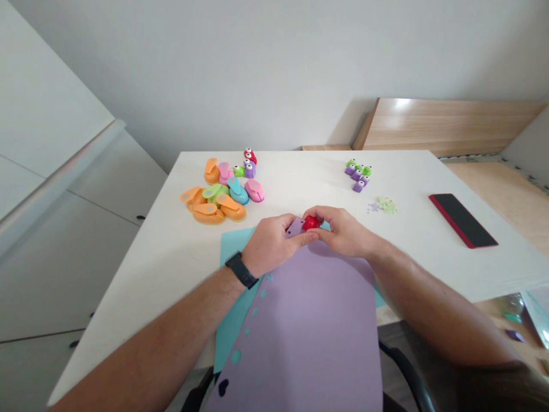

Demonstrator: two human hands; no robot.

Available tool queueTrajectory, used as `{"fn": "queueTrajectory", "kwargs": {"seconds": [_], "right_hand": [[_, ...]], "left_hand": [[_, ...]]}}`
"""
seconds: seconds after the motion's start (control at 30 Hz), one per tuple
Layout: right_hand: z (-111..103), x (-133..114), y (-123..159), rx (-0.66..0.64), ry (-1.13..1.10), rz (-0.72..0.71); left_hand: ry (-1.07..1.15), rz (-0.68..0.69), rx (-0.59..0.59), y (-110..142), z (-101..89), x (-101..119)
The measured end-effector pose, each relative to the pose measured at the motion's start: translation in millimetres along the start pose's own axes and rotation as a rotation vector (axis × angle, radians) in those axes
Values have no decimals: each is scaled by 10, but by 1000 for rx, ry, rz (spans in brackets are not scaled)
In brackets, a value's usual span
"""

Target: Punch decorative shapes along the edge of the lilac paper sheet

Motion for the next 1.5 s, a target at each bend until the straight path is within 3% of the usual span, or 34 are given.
{"fn": "queueTrajectory", "kwargs": {"seconds": [0.67,1.23,1.5], "right_hand": [[14,13,-14,13,36,16],[-138,-53,26,5,-27,-19],[-231,-26,32,21,-46,9]], "left_hand": [[-11,20,18,-24,-5,4],[258,-4,-23,-2,5,-20],[152,-1,-48,2,16,-37]]}}
Point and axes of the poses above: each hand's wrist, its own y-axis away from the middle knuckle, its own z-axis out of the palm, x = y × z, the point moved 7 cm from there along -y, towards the middle knuckle, and after that the axes turned 5 degrees about -y, right-handed, at the moved point
